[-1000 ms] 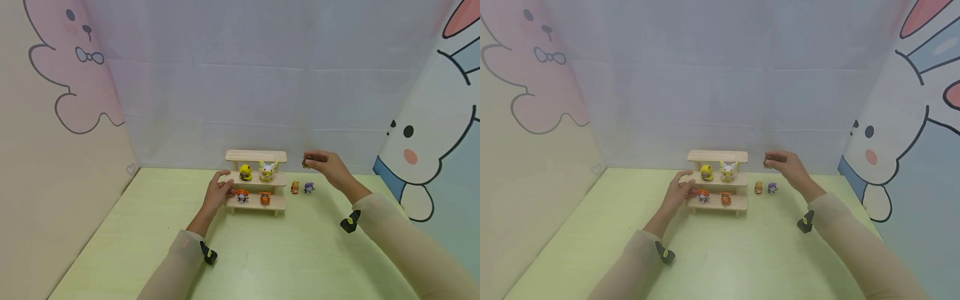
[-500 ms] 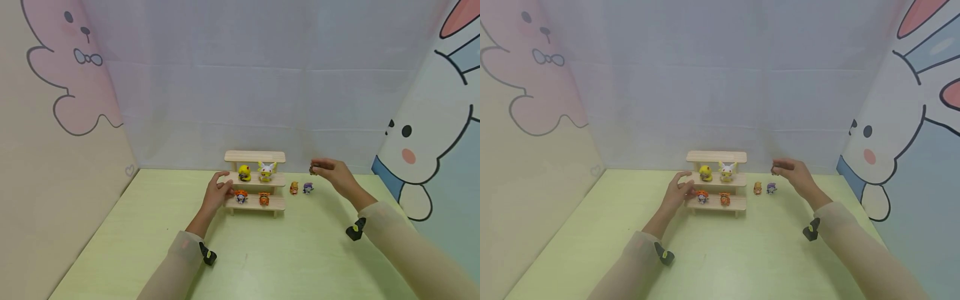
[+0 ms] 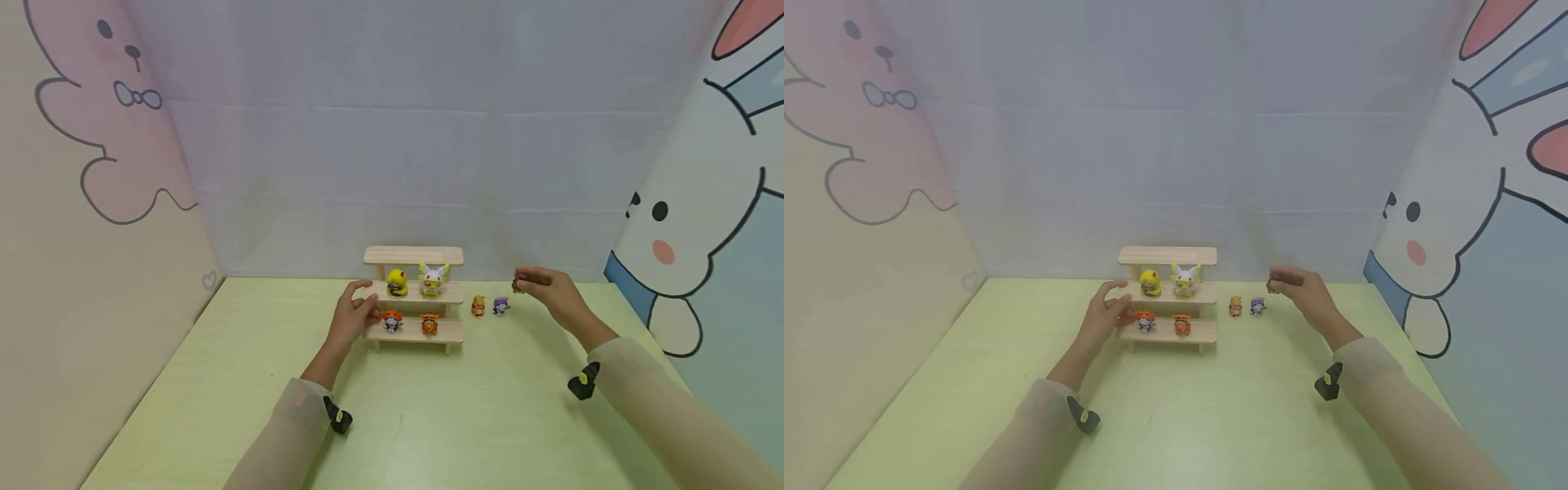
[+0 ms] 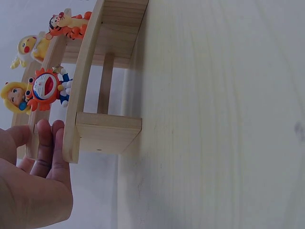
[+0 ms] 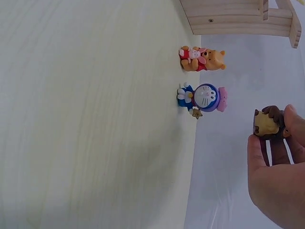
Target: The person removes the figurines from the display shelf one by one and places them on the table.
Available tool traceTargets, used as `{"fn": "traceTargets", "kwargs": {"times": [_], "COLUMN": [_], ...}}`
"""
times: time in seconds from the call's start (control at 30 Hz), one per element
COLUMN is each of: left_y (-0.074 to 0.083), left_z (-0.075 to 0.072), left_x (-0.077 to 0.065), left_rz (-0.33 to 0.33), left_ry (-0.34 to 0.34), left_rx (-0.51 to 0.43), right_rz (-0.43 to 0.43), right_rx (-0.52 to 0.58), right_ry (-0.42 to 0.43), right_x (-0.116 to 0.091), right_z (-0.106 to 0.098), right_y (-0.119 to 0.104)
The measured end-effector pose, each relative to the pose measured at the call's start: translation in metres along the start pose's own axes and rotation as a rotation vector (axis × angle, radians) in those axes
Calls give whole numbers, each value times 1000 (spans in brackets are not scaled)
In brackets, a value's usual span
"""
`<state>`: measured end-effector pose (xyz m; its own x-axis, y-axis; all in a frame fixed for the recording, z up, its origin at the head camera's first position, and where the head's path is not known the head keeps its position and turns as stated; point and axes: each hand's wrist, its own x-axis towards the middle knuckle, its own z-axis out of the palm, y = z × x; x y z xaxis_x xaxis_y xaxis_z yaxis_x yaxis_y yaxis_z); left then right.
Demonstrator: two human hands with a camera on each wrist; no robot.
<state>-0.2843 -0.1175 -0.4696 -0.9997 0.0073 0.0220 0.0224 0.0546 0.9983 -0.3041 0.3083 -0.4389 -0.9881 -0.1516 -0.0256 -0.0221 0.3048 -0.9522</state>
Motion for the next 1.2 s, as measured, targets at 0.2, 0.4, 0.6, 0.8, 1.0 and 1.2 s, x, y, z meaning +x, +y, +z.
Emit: {"fn": "traceTargets", "kwargs": {"times": [0.2,0.4,0.6,0.8,1.0,1.2], "left_y": [1,-1,-2,-2,3,4], "left_z": [0,0,-1,-1,2,2], "left_x": [-1,-1,-1,-1,-2,-3], "left_rz": [9,9,4,9,17,18], "left_ry": [7,2,1,5,8,16], "left_rx": [0,-11,-9,-6,9,11], "right_rz": [26,34,29,59,78,82], "right_rx": [-16,-12,-3,6,-7,-58], "right_ry": [25,34,19,22,12,10], "right_x": [2,4,2,2,1,1], "right_z": [0,0,0,1,3,1], "right_y": [11,22,33,41,47,53]}}
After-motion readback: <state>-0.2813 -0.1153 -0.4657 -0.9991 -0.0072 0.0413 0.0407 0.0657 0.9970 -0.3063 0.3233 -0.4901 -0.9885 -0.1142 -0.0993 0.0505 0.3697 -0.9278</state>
